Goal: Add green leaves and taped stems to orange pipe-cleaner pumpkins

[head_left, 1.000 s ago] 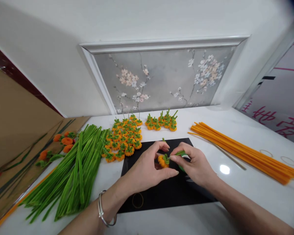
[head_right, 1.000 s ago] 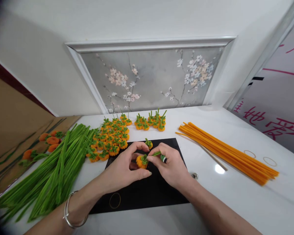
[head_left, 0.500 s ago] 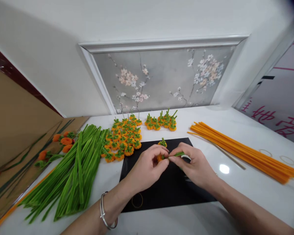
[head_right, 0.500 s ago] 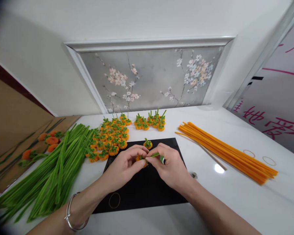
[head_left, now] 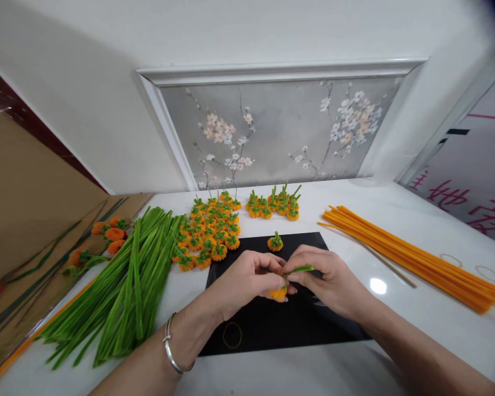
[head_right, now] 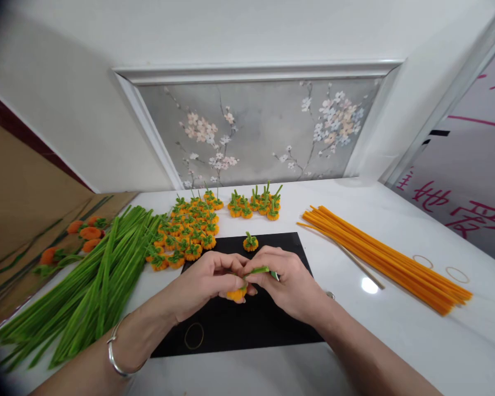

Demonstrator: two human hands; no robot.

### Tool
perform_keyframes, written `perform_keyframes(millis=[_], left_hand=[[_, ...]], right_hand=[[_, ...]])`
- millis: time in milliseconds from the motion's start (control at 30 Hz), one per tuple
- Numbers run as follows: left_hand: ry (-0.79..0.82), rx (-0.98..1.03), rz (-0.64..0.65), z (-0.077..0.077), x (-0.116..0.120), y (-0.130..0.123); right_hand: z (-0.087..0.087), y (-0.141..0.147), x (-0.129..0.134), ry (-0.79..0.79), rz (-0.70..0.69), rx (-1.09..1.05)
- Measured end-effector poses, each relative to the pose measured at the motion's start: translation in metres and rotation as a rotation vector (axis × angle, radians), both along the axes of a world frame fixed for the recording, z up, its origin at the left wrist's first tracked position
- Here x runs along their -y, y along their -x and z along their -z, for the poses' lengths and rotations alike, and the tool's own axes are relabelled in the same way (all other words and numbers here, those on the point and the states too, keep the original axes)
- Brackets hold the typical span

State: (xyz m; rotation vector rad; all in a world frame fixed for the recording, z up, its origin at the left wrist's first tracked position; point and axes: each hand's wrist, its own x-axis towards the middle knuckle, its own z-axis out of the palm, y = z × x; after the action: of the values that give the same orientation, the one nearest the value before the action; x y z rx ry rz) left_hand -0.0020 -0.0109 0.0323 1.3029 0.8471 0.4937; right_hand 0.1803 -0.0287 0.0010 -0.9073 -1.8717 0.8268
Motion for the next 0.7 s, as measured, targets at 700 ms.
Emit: perform_keyframes(millis=[700], left_hand=[[-0.870, -0.352, -0.161, 0.008, 0.012, -0.008]], right_hand=[[0.005, 0.005, 0.000, -0.131, 0.277, 0.114]])
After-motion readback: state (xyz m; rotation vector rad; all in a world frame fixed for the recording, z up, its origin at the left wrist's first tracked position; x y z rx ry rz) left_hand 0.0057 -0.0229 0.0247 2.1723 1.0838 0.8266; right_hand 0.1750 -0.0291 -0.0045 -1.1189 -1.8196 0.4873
